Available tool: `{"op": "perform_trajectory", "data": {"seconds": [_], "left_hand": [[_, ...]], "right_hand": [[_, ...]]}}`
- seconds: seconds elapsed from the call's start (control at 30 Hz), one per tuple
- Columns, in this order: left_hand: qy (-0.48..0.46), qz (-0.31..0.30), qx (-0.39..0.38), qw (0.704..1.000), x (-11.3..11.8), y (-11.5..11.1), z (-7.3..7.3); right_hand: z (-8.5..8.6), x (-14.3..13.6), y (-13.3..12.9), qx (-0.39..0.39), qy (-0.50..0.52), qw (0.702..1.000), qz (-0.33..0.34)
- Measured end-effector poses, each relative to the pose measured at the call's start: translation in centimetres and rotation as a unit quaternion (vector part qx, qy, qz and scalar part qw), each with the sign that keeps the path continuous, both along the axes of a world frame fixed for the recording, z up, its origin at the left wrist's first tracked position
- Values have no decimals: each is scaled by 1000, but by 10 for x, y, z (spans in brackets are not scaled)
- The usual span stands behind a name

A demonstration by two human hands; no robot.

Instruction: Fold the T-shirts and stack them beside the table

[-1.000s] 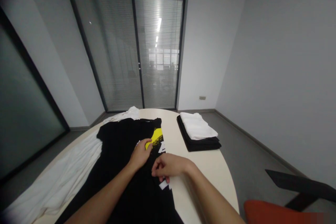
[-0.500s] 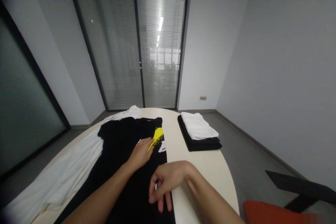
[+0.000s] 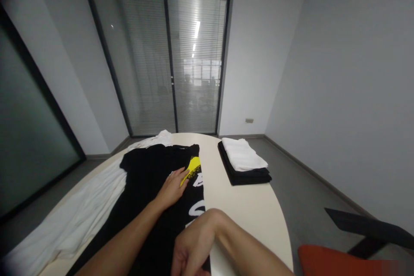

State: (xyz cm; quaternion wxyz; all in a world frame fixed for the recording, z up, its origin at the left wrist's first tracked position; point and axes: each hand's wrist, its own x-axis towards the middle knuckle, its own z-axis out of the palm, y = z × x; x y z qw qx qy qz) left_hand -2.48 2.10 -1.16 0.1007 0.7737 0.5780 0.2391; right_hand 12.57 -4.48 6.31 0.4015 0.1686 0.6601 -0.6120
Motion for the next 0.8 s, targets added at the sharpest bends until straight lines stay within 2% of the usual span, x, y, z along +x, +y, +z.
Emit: {"op": "perform_trajectory", "data": {"seconds": [0.07, 0.13, 0.23, 0.3, 0.37, 0.47, 0.53, 0.6, 0.7, 0.8], "left_hand": [[-6, 0, -1, 1000, 0, 0, 0], [-14, -1, 0, 1000, 0, -1, 1], [-22, -8, 18, 1000, 0, -3, 4], [-16, -16, 33, 999, 1, -6, 7], [-9, -20, 34, 999, 3, -9, 9], [-9, -11, 19, 1000, 7, -13, 10], [-10, -5, 14, 1000, 9, -14, 10], [-5, -3, 9, 1000, 10, -14, 9], [17, 7, -1, 1000, 12, -14, 10], [35, 17, -11, 999, 12, -15, 12]], "right_hand": [[4, 8, 5, 3, 26, 999, -22], [8, 21, 13, 34, 81, 993, -76], [7, 42, 31, 94, 190, 951, -225], [-1, 52, 46, 139, 254, 890, -353], [-14, 57, 63, 194, 295, 807, -472], [-41, 56, 89, 250, 310, 709, -582], [-57, 52, 106, 295, 306, 661, -619], [-67, 49, 122, 372, 257, 628, -633], [-69, 45, 145, 475, 164, 607, -615], [-62, 40, 170, 517, 121, 598, -601]]}}
